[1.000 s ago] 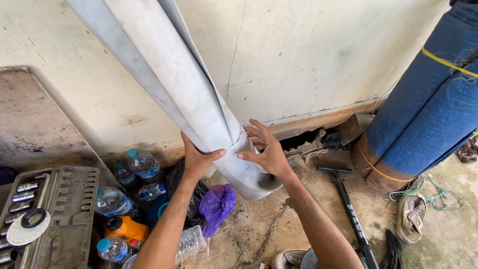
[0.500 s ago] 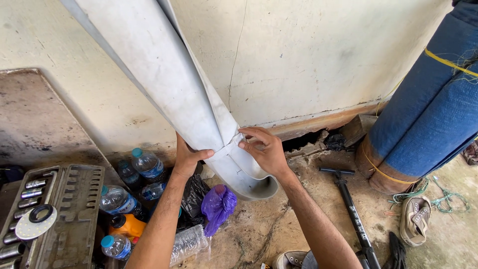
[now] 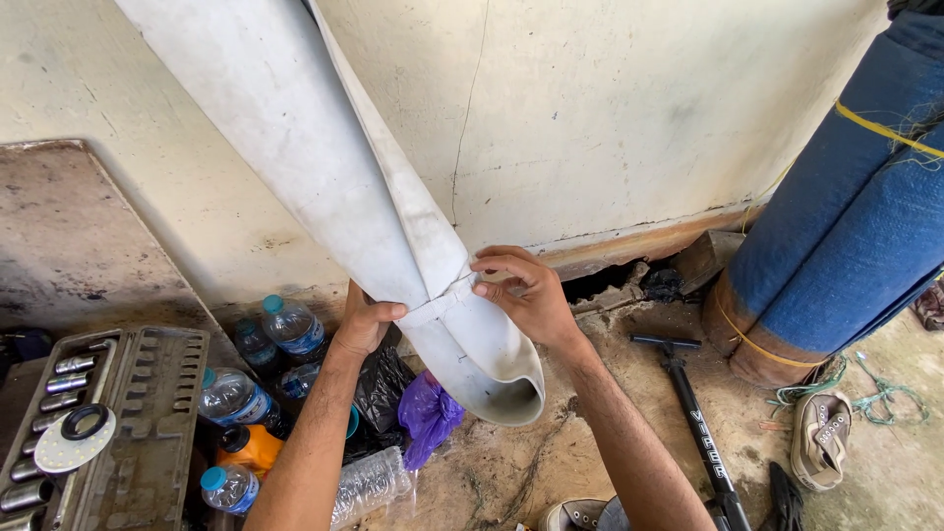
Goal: The recorder is repairing or assembling a manual air pump and handling rolled-up materials.
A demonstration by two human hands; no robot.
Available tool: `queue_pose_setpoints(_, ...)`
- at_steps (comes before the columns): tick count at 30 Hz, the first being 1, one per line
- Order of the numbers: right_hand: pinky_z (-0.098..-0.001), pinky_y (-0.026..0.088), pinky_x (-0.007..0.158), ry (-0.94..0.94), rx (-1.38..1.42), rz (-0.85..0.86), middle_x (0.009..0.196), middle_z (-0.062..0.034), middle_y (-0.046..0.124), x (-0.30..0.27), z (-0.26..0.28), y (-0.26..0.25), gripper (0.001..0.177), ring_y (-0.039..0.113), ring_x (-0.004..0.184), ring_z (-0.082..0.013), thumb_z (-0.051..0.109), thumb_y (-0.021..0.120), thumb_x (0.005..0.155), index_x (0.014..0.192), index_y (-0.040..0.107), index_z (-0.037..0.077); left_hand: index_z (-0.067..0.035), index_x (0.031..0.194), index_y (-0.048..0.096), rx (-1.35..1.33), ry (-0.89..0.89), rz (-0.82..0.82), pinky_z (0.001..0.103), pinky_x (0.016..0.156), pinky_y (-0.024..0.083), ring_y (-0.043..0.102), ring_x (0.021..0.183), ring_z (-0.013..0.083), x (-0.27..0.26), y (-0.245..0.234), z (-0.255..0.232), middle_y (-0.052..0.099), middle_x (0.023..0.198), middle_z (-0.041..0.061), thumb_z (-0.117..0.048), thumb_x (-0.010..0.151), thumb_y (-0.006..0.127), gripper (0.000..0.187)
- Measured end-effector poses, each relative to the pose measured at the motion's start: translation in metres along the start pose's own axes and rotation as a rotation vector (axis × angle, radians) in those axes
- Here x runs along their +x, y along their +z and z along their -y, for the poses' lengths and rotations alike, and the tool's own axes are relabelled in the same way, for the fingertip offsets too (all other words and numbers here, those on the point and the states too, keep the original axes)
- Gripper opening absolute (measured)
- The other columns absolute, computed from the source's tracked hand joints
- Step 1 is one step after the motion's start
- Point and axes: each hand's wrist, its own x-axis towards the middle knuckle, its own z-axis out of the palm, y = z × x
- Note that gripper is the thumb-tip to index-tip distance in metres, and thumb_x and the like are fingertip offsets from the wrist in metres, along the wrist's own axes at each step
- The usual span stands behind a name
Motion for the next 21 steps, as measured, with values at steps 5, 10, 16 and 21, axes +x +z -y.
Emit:
queue_pose_setpoints(5, -0.0321, 0.065, 0.089, -0.063, 0.0, 0.005, 0.134, -0.0077, 0.07, -0.002, -0.008, 0.0, 0.027, 0.071, 0.118, -0.0187, 0.015, 0.075, 0.093, 0.12, 0.074, 0.017, 0.003, 0.154, 0.03, -0.065, 0.012, 0.033, 0.049, 0.114, 0.044, 0.051, 0.131, 0.0334, 0.0, -0.002, 0.0, 0.052, 0.133, 0.02, -0.027, 0.049, 0.083, 0.121)
queue_pose_setpoints(10, -0.032, 0.067, 0.087, -0.095, -0.093, -0.011, 0.133, -0.0063, 0.069, -0.003, 0.014, 0.001, 0.032, 0.072, 0.111, -0.0184, 0.013, 0.073, 0.094, 0.126, 0.073, 0.018, 0.003, 0.154, 0.03, -0.088, 0.025, 0.048, 0.046, 0.114, 0.044, 0.052, 0.132, 0.0313, 0.0, -0.003, 0.0, 0.053, 0.134, 0.019, -0.026, 0.05, 0.083, 0.12)
queue_pose_setpoints(16, -0.0316, 0.064, 0.084, -0.357, -0.28, -0.057, 0.126, -0.0074, 0.068, -0.002, 0.019, 0.011, 0.024, 0.065, 0.11, -0.0216, 0.012, 0.079, 0.09, 0.112, 0.078, 0.018, 0.003, 0.155, 0.031, -0.052, 0.068, 0.05, 0.046, 0.117, 0.041, 0.05, 0.134, 0.0316, -0.004, 0.012, -0.013, 0.053, 0.137, 0.017, -0.026, 0.051, 0.083, 0.119)
queue_pose_setpoints(21, -0.0348, 0.059, 0.089, -0.404, -0.451, -0.121, 0.112, -0.0031, 0.073, -0.005, 0.013, 0.015, 0.015, 0.068, 0.104, -0.0219, 0.004, 0.073, 0.093, 0.108, 0.075, 0.01, -0.003, 0.159, 0.019, -0.014, 0.043, 0.006, 0.047, 0.12, 0.034, 0.043, 0.14, 0.032, -0.002, 0.015, -0.007, 0.046, 0.143, 0.017, -0.025, 0.043, 0.082, 0.134)
